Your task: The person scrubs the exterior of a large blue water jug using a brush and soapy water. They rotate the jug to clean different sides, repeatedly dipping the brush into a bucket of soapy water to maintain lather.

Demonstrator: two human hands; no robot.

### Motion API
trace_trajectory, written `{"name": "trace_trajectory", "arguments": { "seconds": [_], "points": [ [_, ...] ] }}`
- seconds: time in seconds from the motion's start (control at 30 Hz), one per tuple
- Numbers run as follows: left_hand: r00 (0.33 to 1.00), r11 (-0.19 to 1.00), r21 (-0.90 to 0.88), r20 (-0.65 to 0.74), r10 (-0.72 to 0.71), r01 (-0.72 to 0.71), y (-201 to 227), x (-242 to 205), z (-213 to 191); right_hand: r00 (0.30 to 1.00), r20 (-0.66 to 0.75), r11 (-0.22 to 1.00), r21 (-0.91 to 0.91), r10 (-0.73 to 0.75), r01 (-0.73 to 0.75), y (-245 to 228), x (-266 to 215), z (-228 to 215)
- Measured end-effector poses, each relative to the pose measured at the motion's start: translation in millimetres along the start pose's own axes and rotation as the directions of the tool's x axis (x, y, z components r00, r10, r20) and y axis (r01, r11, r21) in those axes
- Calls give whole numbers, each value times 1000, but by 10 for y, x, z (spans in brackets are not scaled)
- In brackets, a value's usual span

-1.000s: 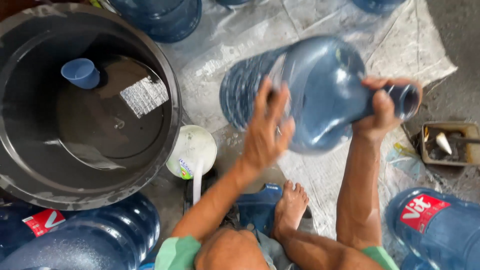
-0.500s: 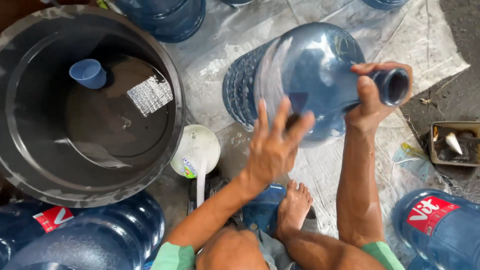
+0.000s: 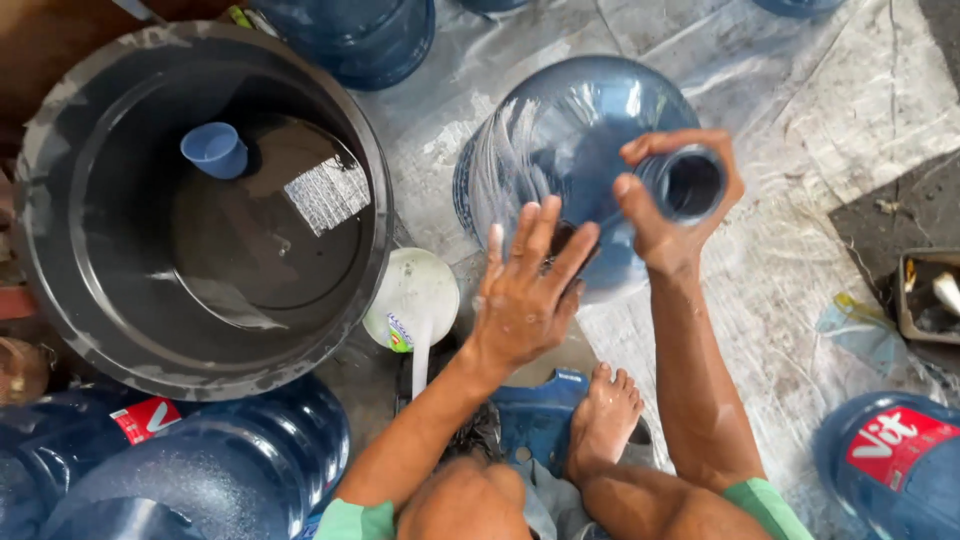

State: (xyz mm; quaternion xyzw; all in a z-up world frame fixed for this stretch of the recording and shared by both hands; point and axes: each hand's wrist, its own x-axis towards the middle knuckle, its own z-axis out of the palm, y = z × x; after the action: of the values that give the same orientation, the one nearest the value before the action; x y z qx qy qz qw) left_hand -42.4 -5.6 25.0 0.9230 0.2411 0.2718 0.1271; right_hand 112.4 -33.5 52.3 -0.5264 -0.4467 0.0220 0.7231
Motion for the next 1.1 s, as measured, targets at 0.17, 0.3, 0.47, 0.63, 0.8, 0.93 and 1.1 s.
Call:
{"name": "trace_trajectory", "arguments": {
  "seconds": [0.17,0.3,0.47,0.63,0.8,0.93,1.1],
  "points": [
    [978,968,-154,109,-180,195,-733,825,144,991,116,995,56,73,-80,-428,-212,265],
    [975,959,-212,161,-156,188,-375,662,18,996,12,996,-34,87,-87,-402,-180,202],
    [983,958,-222,-32,180,-182,101,-297,146,994,-106,982,-183,18,-37,-151,28,-197],
    [995,950,-293,25,-102,104,-506,720,399,993,-114,992,-125,10,-24,-208,-82,-119],
    [986,932,-360,-137,-100,45,-138,343,260,976,-217,992,-126,-13,-15,-106,22,-144],
    [983,973,-144,-40,177,-181,17,-218,457,976,-212,986,-144,52,-84,-88,80,-213],
    [974,804,-589,-126,-189,80,-535,444,343,994,-87,997,-45,62,-66,-68,-108,-403]
  ]
}}
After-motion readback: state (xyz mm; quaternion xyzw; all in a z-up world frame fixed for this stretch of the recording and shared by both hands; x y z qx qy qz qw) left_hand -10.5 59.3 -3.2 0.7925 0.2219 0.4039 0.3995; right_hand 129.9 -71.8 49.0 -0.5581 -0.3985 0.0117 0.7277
